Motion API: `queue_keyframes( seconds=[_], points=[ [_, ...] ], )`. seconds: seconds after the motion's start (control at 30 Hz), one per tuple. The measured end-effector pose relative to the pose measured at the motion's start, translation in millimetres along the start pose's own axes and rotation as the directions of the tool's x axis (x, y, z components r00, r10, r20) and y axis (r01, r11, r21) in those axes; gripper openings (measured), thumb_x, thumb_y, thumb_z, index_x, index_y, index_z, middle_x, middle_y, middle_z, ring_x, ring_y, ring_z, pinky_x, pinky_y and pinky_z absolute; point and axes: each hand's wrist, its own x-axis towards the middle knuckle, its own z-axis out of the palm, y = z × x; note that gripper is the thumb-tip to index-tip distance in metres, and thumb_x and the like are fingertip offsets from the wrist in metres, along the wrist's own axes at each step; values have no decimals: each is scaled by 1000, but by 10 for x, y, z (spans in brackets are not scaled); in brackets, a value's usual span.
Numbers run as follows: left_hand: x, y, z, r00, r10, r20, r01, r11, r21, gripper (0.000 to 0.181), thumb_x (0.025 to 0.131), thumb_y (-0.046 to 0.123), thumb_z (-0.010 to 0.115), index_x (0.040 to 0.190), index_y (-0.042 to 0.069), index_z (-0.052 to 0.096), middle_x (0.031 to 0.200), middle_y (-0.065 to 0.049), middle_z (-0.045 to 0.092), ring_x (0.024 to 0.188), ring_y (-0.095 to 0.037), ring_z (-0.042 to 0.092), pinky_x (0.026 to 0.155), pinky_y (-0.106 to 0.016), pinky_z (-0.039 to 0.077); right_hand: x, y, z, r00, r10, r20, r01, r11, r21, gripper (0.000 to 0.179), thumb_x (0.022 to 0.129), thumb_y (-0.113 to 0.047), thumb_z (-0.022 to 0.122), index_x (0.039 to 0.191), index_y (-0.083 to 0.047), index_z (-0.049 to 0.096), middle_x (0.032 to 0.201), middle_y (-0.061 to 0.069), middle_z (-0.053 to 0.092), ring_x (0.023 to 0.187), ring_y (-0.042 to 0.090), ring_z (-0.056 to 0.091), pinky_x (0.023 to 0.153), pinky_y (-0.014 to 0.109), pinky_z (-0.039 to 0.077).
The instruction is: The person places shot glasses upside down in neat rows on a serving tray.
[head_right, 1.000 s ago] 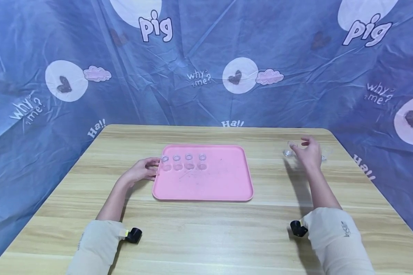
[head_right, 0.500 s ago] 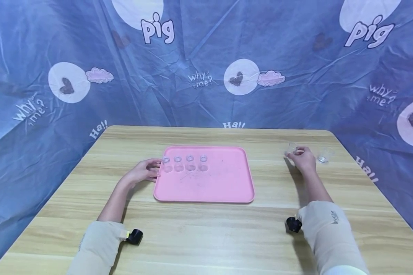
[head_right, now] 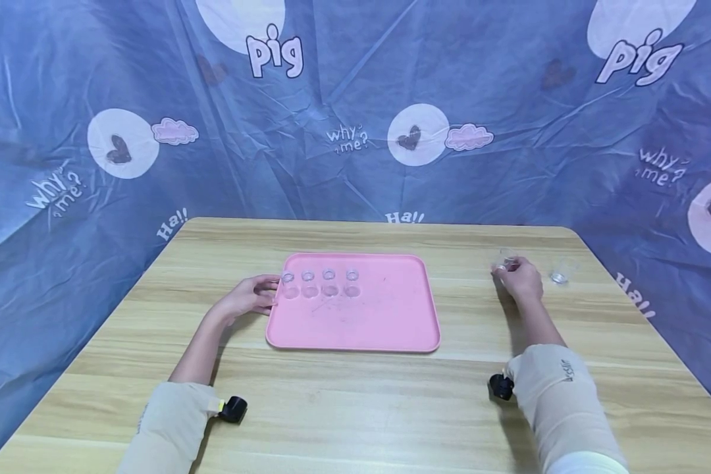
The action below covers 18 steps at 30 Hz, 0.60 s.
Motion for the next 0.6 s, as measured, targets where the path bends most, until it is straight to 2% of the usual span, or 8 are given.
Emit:
queue_keyframes(
  seconds=[0.33, 0.6],
  points=[
    [0, -18, 3, 1000, 12, 8, -12, 1000, -9, 56, 83, -14, 46, 136, -13, 27, 125, -31, 39, 90, -27, 58, 73, -36, 57, -11, 11, 8, 1000, 25, -12, -25, 999, -22, 42, 87, -30, 57, 108, 6, 52, 100, 26, 55, 91, 41, 49, 71, 45, 43],
    [-12, -20, 8, 1000, 6, -4, -6, 1000, -12, 55, 84, -14, 46, 135, -13, 28, 126, -31, 39, 98, -31, 55, 72, -35, 57, -52, -24, -18, 1000, -21, -9, 21, 999, -28, 34, 85, -28, 60, 95, 5, 54, 85, 21, 57, 80, 37, 50, 59, 36, 41]
  ],
)
